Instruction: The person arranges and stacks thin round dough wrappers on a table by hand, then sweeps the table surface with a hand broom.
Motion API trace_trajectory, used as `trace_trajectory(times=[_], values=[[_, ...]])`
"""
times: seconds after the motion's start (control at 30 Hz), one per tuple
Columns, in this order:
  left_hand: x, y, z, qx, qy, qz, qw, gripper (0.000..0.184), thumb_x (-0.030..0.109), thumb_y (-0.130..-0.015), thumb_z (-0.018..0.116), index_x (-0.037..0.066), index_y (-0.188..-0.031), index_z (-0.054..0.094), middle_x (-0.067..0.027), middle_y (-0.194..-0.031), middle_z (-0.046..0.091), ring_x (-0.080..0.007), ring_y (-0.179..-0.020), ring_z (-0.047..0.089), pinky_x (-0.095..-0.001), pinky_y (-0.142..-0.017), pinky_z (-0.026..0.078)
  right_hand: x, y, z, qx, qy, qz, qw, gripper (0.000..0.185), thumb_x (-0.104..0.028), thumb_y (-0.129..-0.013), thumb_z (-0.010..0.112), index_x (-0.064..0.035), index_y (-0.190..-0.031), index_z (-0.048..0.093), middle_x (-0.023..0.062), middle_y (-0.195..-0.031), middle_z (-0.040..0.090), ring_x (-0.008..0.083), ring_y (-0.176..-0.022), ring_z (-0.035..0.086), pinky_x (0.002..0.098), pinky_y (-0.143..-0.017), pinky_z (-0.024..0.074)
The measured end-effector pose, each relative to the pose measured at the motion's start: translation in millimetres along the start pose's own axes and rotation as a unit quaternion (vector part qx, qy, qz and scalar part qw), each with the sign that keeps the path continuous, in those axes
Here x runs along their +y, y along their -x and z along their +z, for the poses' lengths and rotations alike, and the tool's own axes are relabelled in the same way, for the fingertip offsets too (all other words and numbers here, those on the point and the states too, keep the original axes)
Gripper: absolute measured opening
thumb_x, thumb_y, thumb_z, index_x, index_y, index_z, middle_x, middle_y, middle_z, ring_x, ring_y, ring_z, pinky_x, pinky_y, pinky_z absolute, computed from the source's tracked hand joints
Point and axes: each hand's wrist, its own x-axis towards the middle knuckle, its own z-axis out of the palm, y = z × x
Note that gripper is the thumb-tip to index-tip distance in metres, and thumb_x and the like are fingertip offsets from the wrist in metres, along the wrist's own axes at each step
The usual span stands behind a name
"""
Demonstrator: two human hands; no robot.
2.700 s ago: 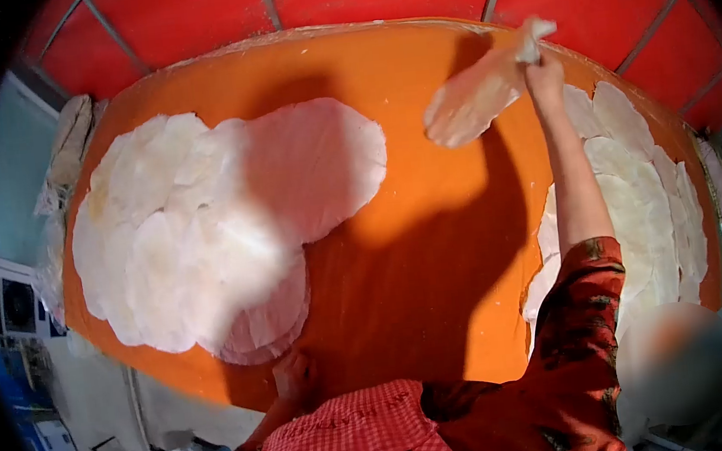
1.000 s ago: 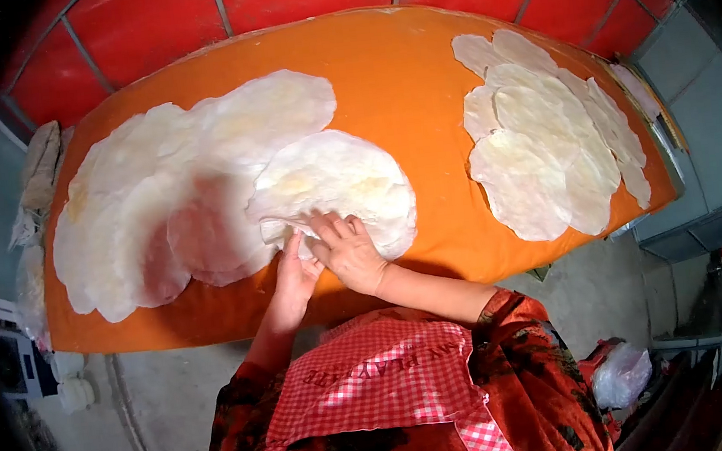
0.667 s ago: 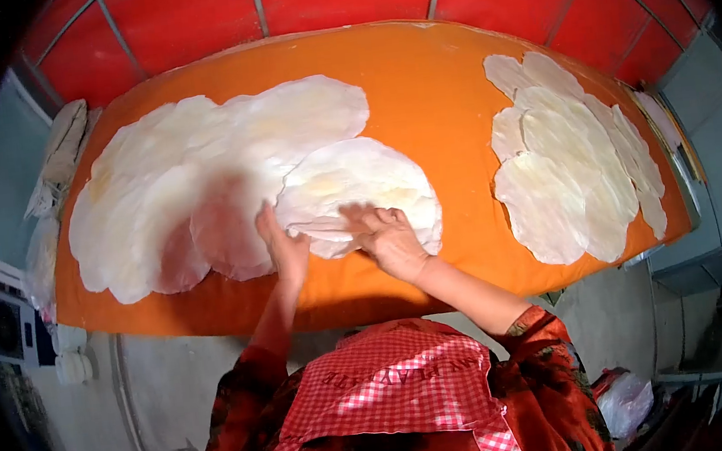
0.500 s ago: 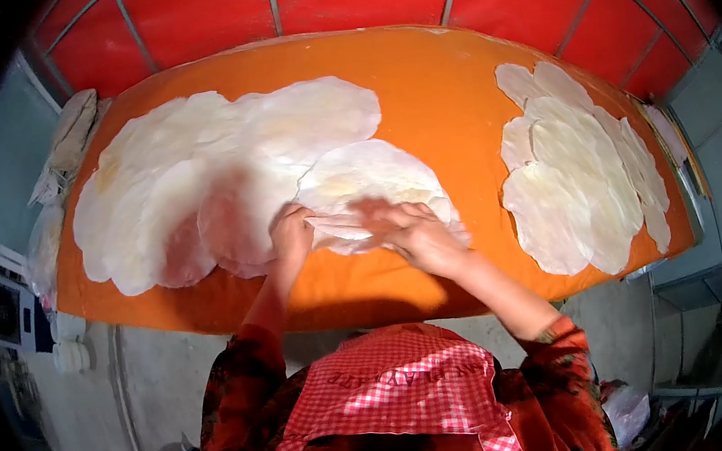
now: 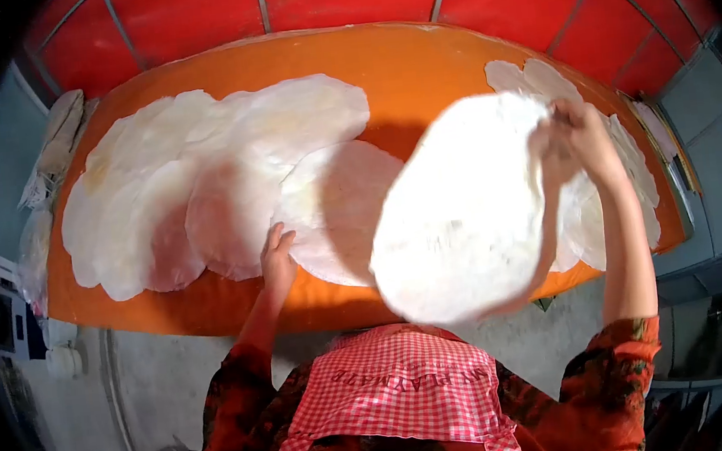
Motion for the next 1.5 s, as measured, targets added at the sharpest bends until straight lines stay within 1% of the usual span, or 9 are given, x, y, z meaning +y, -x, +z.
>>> trace_trajectory(times=[0.2, 0.27, 0.33, 0.47, 0.67, 0.8, 1.0, 1.23, 1.5], values=[[12, 15, -19, 0.043, 0.097, -0.066, 0.992, 0.036, -0.010, -0.077, 0.053, -0.001, -0.111, 0.059, -0.0219, -0.130, 0.047, -0.0380, -0.119, 0.049, -0.0380, -0.098, 0.044, -74, -19, 17, 0.084, -0.015, -0.166, 0.982, 0.023, 0.007, -0.086, 0.055, 0.0068, -0.108, 0.057, 0.0030, -0.099, 0.063, 0.0100, -0.092, 0.058, 0.0247, -0.077, 0.0483], [7, 28, -17, 0.068, 0.098, -0.101, 0.988, 0.033, -0.009, -0.078, 0.053, -0.001, -0.111, 0.058, -0.0208, -0.121, 0.052, -0.0357, -0.113, 0.053, -0.0372, -0.094, 0.046, -98, 4, 43, 0.090, 0.144, -0.245, 0.954, 0.029, 0.015, -0.081, 0.052, 0.0050, -0.107, 0.058, 0.0111, -0.093, 0.067, 0.0143, -0.088, 0.064, 0.0286, -0.073, 0.0507], [8, 40, -22, 0.060, 0.127, -0.175, 0.974, 0.029, -0.006, -0.081, 0.055, -0.001, -0.110, 0.056, -0.0190, -0.112, 0.057, -0.0322, -0.104, 0.058, -0.0360, -0.088, 0.049, -100, 27, 85, 0.063, 0.177, -0.349, 0.918, 0.029, 0.011, -0.078, 0.056, -0.0044, -0.101, 0.063, 0.0156, -0.088, 0.064, 0.0304, -0.078, 0.065, 0.0344, -0.064, 0.0513], [32, 46, -43, 0.008, 0.314, -0.347, 0.884, 0.023, 0.006, -0.090, 0.053, 0.001, -0.112, 0.054, -0.0121, -0.100, 0.062, -0.0224, -0.087, 0.064, -0.0306, -0.077, 0.053, -69, 63, 208, -0.002, 0.156, -0.462, 0.873, 0.024, -0.009, -0.075, 0.066, -0.0023, -0.097, 0.062, 0.0129, -0.096, 0.065, 0.0277, -0.089, 0.065, 0.0376, -0.074, 0.0529], [50, 48, -34, -0.022, 0.469, -0.445, 0.762, 0.026, 0.017, -0.097, 0.049, 0.002, -0.118, 0.050, -0.0117, -0.099, 0.062, -0.0204, -0.080, 0.065, -0.0302, -0.071, 0.056, 31, 129, 368, -0.145, 0.174, -0.394, 0.891, 0.034, -0.011, -0.082, 0.053, -0.0038, -0.114, 0.062, 0.0144, -0.126, 0.056, 0.0300, -0.118, 0.051, 0.0408, -0.094, 0.0455], [59, 45, -39, -0.034, 0.476, -0.457, 0.751, 0.025, 0.015, -0.096, 0.051, 0.002, -0.118, 0.050, -0.0108, -0.098, 0.063, -0.0178, -0.075, 0.065, -0.0282, -0.066, 0.055, 31, 137, 365, -0.111, 0.172, -0.359, 0.911, 0.034, -0.010, -0.081, 0.056, -0.0037, -0.114, 0.062, 0.0139, -0.125, 0.057, 0.0297, -0.116, 0.053, 0.0401, -0.096, 0.0450], [43, 22, -22, 0.012, 0.399, -0.373, 0.838, 0.023, 0.005, -0.093, 0.052, 0.002, -0.116, 0.050, -0.0099, -0.093, 0.062, -0.0132, -0.063, 0.062, -0.0243, -0.052, 0.049, 34, 105, 349, -0.112, 0.090, -0.275, 0.951, 0.038, -0.012, -0.072, 0.070, -0.0057, -0.109, 0.065, 0.0128, -0.114, 0.062, 0.0304, -0.099, 0.062, 0.0367, -0.075, 0.0541], [38, -26, -29, -0.092, 0.437, -0.582, 0.679, 0.022, 0.016, -0.088, 0.063, 0.005, -0.099, 0.049, -0.0067, -0.076, 0.056, -0.0163, -0.053, 0.059, -0.0264, -0.046, 0.046, -7, 111, 335, -0.080, 0.082, -0.299, 0.947, 0.038, -0.014, -0.074, 0.070, -0.0024, -0.109, 0.064, 0.0139, -0.119, 0.060, 0.0312, -0.105, 0.060, 0.0373, -0.083, 0.0526], [25, -6, -3, -0.058, 0.430, -0.521, 0.735, 0.034, 0.007, -0.080, 0.069, 0.003, -0.104, 0.044, -0.0101, -0.076, 0.059, -0.0151, -0.046, 0.052, -0.0264, -0.037, 0.036, 45, 139, 351, -0.102, 0.158, -0.282, 0.941, 0.049, -0.007, -0.072, 0.065, -0.0028, -0.120, 0.060, 0.0145, -0.122, 0.059, 0.0311, -0.109, 0.058, 0.0366, -0.089, 0.0499]])
